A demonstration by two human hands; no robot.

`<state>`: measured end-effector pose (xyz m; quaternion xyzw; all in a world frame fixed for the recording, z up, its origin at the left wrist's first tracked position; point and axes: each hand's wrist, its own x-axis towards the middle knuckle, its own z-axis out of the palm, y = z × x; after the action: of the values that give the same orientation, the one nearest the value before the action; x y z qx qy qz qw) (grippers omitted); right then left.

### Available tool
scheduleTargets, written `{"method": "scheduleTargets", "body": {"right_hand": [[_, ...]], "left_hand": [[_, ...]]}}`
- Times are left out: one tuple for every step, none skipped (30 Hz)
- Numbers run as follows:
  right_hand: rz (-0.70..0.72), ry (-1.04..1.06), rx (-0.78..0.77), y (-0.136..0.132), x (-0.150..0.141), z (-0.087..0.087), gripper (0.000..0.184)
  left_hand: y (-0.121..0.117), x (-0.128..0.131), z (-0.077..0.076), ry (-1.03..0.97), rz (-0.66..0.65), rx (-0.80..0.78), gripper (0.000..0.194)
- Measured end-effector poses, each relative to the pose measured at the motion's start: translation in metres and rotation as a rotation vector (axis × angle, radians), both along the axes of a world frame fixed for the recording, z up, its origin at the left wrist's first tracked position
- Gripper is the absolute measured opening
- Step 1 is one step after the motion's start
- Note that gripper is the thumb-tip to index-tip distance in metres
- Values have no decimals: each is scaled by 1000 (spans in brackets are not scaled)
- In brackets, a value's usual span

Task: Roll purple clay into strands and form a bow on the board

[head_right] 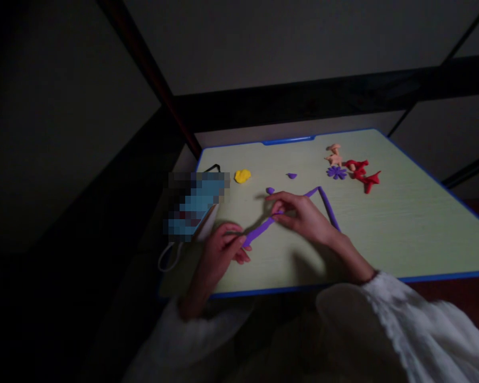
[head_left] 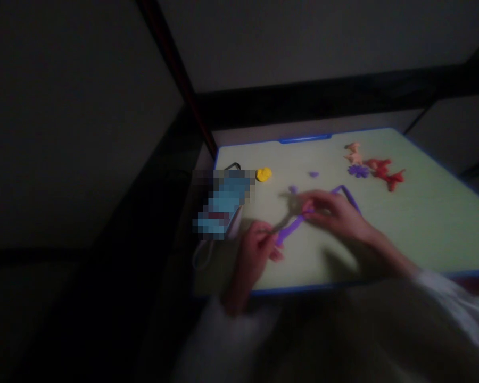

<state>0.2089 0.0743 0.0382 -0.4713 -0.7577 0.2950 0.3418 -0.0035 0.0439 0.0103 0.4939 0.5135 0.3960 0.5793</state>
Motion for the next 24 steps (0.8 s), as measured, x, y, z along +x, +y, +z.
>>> {"method": "scheduleTargets", "body": {"right_hand": [[-39, -4, 9, 0, 1, -1, 29], [-84, -24, 26, -1, 1, -2, 28], [-121, -61, 46, -3, 1, -3, 28], [-141, -110, 64, -6, 0, -3, 29], [-140, -159, 79, -11, -1, -4, 31], [-117, -204, 91, -16, -2, -4, 33], [-75, -245, 103, -21, -2, -5, 36], [-23, -285, 118, -26, -3, -7, 39], [33, -331, 138, -31, -4, -9, 43], [82, -382, 162, -34, -5, -12, 46], [127, -436, 188, -37, -5, -16, 49], [161, -487, 212, -39, -5, -20, 52], [183, -534, 232, -40, -6, -23, 55], [196, -574, 247, -40, -6, -26, 57], [200, -606, 261, -40, -6, -29, 59], [196, -634, 271, -40, -6, -31, 61], [187, -657, 280, -41, -7, -32, 61], [175, -676, 286, -41, -7, -33, 62], [161, -689, 293, -42, -9, -34, 62], [146, -698, 299, -43, -10, -34, 63], [131, -703, 306, -44, -11, -34, 63], [117, -705, 313, -45, -13, -35, 63], [105, -706, 319, -45, -14, -35, 63], [93, -705, 324, -46, -15, -36, 63]], "left_hand": [[-1, 2, -2, 6, 18, -2, 26], [-2, 4, -3, 27, 35, 8, 29], [-3, 5, -4, 62, 51, 25, 30], [-5, 6, -4, 108, 65, 46, 31], [-6, 5, -4, 158, 71, 71, 29], [-7, 3, -4, 210, 66, 99, 27], [-8, 1, -4, 267, 60, 135, 23], [-9, -2, -5, 330, 59, 182, 18], [-10, -4, -5, 397, 59, 244, 15], [-12, -7, -6, 464, 58, 325, 13], [-13, -9, -7, 524, 44, 422, 13], [-15, -11, -7, 577, 5, 530, 17], [-17, -13, -7, 622, -62, 633, 24], [-19, -14, -7, 664, -153, 718, 32], [-20, -15, -6, 710, -252, 778, 39], [-22, -15, -5, 762, -345, 811, 47], [-23, -16, -5, 819, -420, 821, 52], [-24, -16, -4, 872, -469, 818, 56], [-24, -16, -4, 917, -501, 810, 58], [-25, -17, -3, 950, -522, 802, 59], [-25, -17, -3, 974, -532, 795, 59], [-25, -17, -3, 991, -533, 790, 58], [-26, -17, -3, 1002, -532, 788, 57], [-26, -17, -3, 1010, -530, 787, 55]]}}
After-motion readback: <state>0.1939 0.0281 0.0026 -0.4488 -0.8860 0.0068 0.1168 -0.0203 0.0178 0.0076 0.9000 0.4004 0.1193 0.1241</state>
